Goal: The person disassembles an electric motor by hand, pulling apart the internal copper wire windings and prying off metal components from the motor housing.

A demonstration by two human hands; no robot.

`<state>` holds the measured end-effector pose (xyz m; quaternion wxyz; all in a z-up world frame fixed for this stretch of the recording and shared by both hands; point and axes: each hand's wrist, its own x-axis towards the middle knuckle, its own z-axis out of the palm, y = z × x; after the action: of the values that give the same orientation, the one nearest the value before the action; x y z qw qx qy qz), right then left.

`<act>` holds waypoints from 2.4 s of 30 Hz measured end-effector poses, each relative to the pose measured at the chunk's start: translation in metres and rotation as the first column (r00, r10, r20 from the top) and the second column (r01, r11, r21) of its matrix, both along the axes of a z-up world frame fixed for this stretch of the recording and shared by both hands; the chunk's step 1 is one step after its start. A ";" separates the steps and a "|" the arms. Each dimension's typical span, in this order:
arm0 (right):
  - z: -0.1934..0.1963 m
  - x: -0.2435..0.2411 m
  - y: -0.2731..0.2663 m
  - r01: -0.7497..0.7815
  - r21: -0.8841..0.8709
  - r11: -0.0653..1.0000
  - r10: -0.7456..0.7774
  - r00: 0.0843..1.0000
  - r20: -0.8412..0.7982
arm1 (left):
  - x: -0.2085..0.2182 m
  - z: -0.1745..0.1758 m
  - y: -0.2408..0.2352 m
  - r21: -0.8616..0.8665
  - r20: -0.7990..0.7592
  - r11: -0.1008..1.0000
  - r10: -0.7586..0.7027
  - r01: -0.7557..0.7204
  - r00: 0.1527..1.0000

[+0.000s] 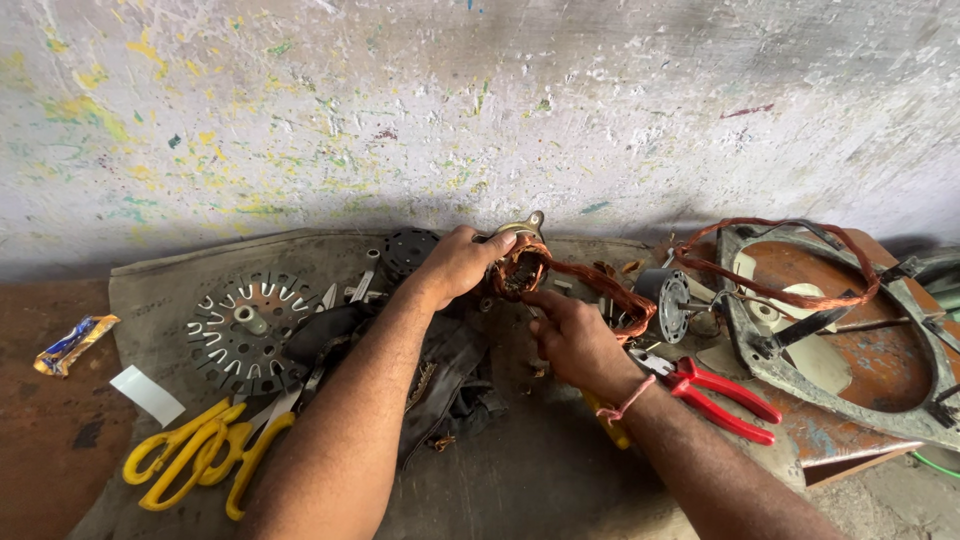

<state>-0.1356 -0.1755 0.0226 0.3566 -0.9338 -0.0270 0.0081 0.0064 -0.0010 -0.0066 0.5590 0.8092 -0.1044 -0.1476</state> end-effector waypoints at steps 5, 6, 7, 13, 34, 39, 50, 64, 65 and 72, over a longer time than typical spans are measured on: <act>-0.017 -0.002 0.007 0.058 0.009 0.998 -0.059 0.996 0.066 | 0.002 -0.002 0.000 -0.008 -0.048 1.000 0.003 -0.003 0.999; -0.020 -0.003 0.010 0.046 0.009 0.999 -0.047 0.989 0.143 | 0.002 -0.001 0.001 -0.025 -0.048 1.000 -0.011 0.010 0.999; -0.023 -0.004 0.013 0.035 0.008 0.999 -0.036 0.976 0.215 | 0.001 -0.002 0.002 0.001 -0.062 1.000 0.006 -0.006 0.998; -0.015 -0.001 0.014 0.106 -0.029 0.994 -0.107 0.994 -0.035 | 0.003 -0.003 0.002 0.047 -0.074 0.999 -0.014 0.017 0.997; -0.007 -0.063 -0.001 -0.321 -0.351 0.879 0.414 0.881 0.231 | -0.002 -0.005 0.000 0.025 -0.046 1.000 -0.016 0.017 0.999; -0.012 -0.042 0.002 -0.273 -0.651 0.708 0.620 0.682 0.388 | -0.010 0.003 0.004 0.009 -0.044 0.998 -0.058 0.059 0.997; -0.015 0.045 0.000 0.032 -0.253 0.967 0.102 0.859 0.501 | -0.012 0.006 0.004 -0.019 0.114 0.995 -0.099 0.102 0.989; -0.043 0.061 0.001 0.031 -0.220 0.975 0.081 0.871 0.485 | -0.020 0.012 0.004 -0.077 0.121 0.982 -0.165 0.175 0.979; -0.044 0.061 0.001 0.034 -0.223 0.974 0.083 0.864 0.496 | -0.021 0.013 0.003 -0.084 0.145 0.979 -0.174 0.188 0.974; -0.047 0.060 -0.003 0.063 -0.254 0.965 0.062 0.889 0.454 | -0.023 0.012 0.004 -0.052 0.223 0.971 -0.216 0.233 0.951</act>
<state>-0.0751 -0.1783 -0.0249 0.2138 -0.9481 -0.1088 -0.2089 -0.0167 0.0031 0.0057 0.5548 0.7811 -0.2614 -0.1175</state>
